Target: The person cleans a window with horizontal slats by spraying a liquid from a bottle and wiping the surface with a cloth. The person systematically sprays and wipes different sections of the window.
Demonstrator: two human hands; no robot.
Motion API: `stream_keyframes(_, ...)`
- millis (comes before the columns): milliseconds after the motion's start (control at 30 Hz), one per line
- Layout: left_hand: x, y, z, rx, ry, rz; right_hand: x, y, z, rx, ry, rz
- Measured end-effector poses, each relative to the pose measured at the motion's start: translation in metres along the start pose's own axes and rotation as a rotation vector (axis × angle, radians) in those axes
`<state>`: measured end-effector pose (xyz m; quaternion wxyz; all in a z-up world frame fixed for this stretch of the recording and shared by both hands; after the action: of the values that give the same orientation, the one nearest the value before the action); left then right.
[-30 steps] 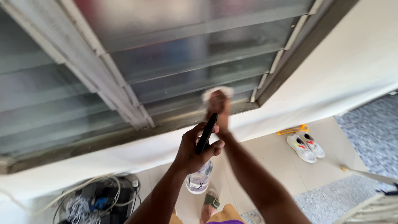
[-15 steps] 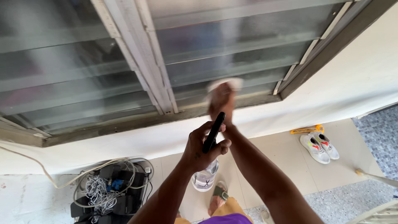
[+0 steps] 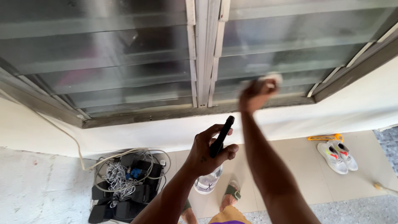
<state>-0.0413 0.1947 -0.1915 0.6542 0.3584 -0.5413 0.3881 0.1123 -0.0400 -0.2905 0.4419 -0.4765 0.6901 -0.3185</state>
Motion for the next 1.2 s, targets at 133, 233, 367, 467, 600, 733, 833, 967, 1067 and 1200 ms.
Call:
stream_keyframes(133, 0.006, 0.005, 0.003, -0.058, -0.06, 0.072, -0.117, 0.048, -0.027, -0.182, -0.365, -0.195)
stream_keyframes(233, 0.011, 0.009, 0.009, -0.102, -0.037, 0.1, -0.128, 0.042, -0.047, -0.213, -0.285, -0.409)
stream_keyframes(367, 0.017, 0.01, 0.017, -0.125, 0.031, 0.084, -0.003, 0.004, -0.017, -0.363, -0.554, 0.126)
stream_keyframes(467, 0.02, 0.002, 0.025, -0.122, 0.025, 0.061, 0.078, -0.035, -0.034, -0.084, 0.032, -0.118)
stream_keyframes(600, 0.021, -0.014, 0.045, -0.101, 0.08, 0.077, 0.153, -0.051, 0.0, -0.048, -0.034, 0.352)
stream_keyframes(733, 0.028, -0.027, 0.059, -0.11, 0.049, 0.178, 0.04, 0.005, 0.017, -0.139, -0.228, 0.198)
stream_keyframes(833, 0.042, -0.033, 0.068, -0.136, -0.034, 0.324, -0.013, 0.021, -0.003, -0.25, -0.254, -0.093)
stream_keyframes(967, 0.035, -0.042, 0.077, -0.083, -0.028, 0.162, -0.002, 0.023, -0.004, -0.352, -0.342, -0.173)
stream_keyframes(1067, 0.037, -0.044, 0.088, -0.071, 0.05, 0.111, 0.112, -0.018, -0.003, -0.284, -0.644, 0.272)
stream_keyframes(1200, 0.033, -0.039, 0.094, -0.073, 0.038, 0.083, 0.211, -0.062, 0.013, -0.157, -0.202, 0.568)
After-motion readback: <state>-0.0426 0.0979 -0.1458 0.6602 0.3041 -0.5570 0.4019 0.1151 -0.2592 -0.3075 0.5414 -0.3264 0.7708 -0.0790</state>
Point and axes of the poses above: each hand's wrist, its own y-axis away from the middle knuckle, its own z-axis out of the palm, x = y × z, the point moved 9 cm from there along -y, towards the middle knuckle, and after that the axes turned 3 degrees about y, right-handed, at the moved point
